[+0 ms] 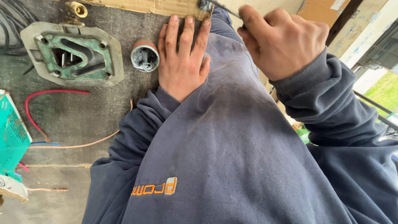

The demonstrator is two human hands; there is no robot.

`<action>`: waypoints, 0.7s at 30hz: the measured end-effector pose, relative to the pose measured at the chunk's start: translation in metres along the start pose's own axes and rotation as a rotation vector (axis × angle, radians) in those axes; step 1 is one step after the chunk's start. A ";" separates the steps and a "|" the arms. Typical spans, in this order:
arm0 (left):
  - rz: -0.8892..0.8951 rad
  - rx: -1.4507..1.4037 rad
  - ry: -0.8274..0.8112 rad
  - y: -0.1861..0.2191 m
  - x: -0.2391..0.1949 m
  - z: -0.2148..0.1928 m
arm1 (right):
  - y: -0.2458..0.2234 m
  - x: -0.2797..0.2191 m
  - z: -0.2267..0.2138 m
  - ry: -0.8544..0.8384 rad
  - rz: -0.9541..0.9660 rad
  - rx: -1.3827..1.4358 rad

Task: Applying grey sealant from a container onto a metal component using a screwdriver as an applicator at a workbench.

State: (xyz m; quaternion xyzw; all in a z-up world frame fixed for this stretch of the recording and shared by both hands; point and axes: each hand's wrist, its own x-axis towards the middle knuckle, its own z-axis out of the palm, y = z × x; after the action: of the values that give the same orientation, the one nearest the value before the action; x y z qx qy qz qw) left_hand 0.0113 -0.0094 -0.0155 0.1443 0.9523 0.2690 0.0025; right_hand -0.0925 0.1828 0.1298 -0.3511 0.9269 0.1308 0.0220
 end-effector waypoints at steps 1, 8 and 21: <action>-0.002 0.001 -0.010 0.001 0.001 0.000 | -0.001 0.001 0.000 0.021 0.001 0.002; -0.017 0.000 -0.017 0.000 0.001 -0.002 | -0.003 -0.005 0.005 0.045 -0.019 0.115; -0.022 -0.012 -0.002 0.000 0.001 0.001 | -0.012 -0.025 0.063 0.116 0.024 0.366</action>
State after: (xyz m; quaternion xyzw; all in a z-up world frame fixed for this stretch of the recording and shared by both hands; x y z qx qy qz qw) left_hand 0.0105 -0.0091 -0.0162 0.1341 0.9522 0.2743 0.0073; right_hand -0.0696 0.2068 0.0692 -0.3373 0.9390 -0.0603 0.0307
